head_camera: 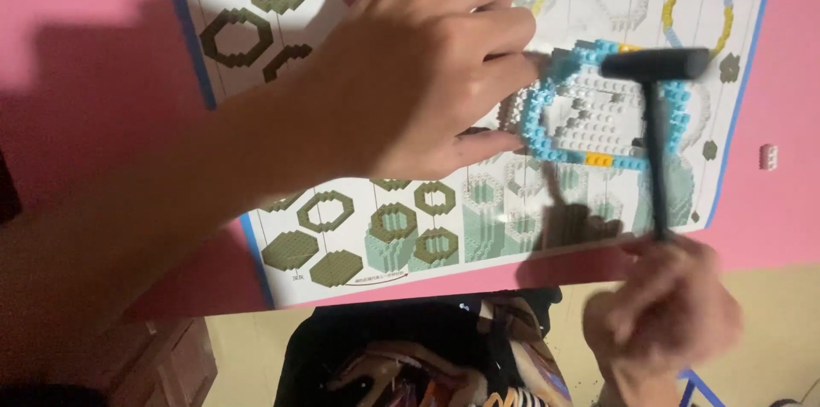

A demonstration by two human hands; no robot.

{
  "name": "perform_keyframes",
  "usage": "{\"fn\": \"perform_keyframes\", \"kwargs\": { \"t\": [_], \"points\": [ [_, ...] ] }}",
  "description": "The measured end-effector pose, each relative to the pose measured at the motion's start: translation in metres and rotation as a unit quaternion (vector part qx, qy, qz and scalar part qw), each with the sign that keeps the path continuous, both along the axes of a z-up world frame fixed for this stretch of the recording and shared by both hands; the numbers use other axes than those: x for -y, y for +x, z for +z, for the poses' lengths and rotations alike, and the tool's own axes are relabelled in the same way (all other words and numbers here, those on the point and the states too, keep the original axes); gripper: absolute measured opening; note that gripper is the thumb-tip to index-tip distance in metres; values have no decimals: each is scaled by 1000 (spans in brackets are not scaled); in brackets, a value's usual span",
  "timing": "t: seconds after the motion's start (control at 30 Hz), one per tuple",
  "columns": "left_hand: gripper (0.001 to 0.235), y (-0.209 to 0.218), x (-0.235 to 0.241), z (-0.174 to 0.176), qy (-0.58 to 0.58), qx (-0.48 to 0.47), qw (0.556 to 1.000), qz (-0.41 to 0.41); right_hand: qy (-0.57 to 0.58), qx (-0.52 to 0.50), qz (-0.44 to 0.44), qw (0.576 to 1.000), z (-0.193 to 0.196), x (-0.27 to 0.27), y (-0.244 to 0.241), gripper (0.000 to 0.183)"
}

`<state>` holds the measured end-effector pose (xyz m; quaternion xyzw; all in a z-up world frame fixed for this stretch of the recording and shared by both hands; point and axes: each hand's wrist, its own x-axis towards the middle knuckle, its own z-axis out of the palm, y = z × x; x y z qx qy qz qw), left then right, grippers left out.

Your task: The person assembles a small rectangular structure using white, blue, and yellow plastic bricks. They place the piece on an instruction sheet and use a small hammer to tap the bricks into place.

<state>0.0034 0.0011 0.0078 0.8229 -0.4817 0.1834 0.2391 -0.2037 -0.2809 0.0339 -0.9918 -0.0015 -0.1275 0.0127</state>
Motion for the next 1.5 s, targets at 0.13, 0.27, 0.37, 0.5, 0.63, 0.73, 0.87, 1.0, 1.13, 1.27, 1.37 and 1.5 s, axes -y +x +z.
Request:
{"fn": "perform_keyframes", "kwargs": {
  "t": [0.13,0.27,0.37,0.5,0.63,0.73,0.87,1.0,1.13,1.27,1.37,1.5],
  "points": [
    [60,0,-2,-1,14,14,1000,2,124,49,102,986,-6,3,13,28],
    [55,0,-4,1,-8,-20,1000,-10,56,60,43,996,-18,16,-8,28],
    [50,1,-2,0,12,17,1000,2,99,82,-88,988,-7,-8,-3,57],
    [56,0,-3,4,11,-1,1000,-3,18,-21,9,1000,-6,17,-20,12],
    [56,1,-4,5,27,6,1000,-7,-50,19,-182,982,37,-41,-12,45],
    [56,3,-2,9,11,-6,1000,-11,165,151,-151,963,2,3,4,55],
    [59,4,-2,14,-19,-21,999,-34,140,98,-105,980,1,41,12,43],
    [56,4,0,21,-3,-44,998,-38,72,62,-111,989,-7,53,13,27],
    [56,0,2,33,27,-85,996,-14,-34,85,-29,995,-14,72,17,19],
    [67,-4,13,37,-19,-48,999,12,-50,118,-13,992,1,61,36,28],
    [84,-10,24,36,32,-23,998,52,84,149,54,984,-5,59,49,24],
    [70,-15,31,40,33,-34,997,62,103,89,87,987,4,27,76,62]
  ]
}}
